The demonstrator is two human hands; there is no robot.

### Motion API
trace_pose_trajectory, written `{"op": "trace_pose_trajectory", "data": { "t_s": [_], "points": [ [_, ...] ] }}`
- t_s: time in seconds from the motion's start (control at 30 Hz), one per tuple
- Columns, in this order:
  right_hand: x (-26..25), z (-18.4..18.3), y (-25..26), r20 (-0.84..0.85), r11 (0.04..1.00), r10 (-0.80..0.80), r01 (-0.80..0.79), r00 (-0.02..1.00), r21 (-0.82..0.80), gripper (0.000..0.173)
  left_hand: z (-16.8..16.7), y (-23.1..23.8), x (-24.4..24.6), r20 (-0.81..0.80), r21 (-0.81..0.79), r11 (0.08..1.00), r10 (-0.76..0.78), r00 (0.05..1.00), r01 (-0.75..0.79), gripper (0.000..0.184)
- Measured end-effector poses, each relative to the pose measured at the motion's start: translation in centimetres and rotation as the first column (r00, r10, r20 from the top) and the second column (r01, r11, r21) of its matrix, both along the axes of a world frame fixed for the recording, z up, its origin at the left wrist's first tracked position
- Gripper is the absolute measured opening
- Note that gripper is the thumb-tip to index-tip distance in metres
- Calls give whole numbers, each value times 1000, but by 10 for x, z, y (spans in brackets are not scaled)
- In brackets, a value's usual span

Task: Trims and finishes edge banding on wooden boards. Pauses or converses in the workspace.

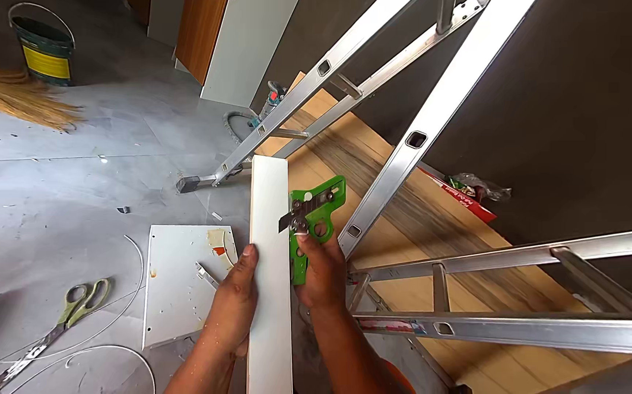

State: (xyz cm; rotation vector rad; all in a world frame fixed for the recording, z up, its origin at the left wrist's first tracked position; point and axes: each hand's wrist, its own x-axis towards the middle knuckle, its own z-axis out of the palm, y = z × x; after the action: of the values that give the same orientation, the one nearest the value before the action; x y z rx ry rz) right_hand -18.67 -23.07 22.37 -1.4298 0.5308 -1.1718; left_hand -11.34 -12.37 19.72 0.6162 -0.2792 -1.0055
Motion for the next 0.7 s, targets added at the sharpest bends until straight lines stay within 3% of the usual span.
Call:
{"op": "trace_pose_trajectory", "data": {
  "t_s": [0.2, 0.37, 0.5, 0.7],
  "points": [
    [-19, -22, 18, 28, 1000, 16, -17, 999, 21, 17, -5, -2, 4, -18, -9, 1000, -20, 1000, 20, 51],
    [3, 16, -22, 17, 998, -60, 61, 998, -31, 7, -4, -7, -7, 11, -27, 996, -88, 996, 88, 48],
    [23, 38, -37, 92, 999, 1, 3, 996, -42, 6, 1, -3, -11, 16, -43, 996, -79, 997, 80, 47],
    [12, 16, -23, 65, 1000, 0, -1, 998, 8, 6, -4, -2, -7, 11, -37, 997, -63, 998, 63, 46]
  ]
}}
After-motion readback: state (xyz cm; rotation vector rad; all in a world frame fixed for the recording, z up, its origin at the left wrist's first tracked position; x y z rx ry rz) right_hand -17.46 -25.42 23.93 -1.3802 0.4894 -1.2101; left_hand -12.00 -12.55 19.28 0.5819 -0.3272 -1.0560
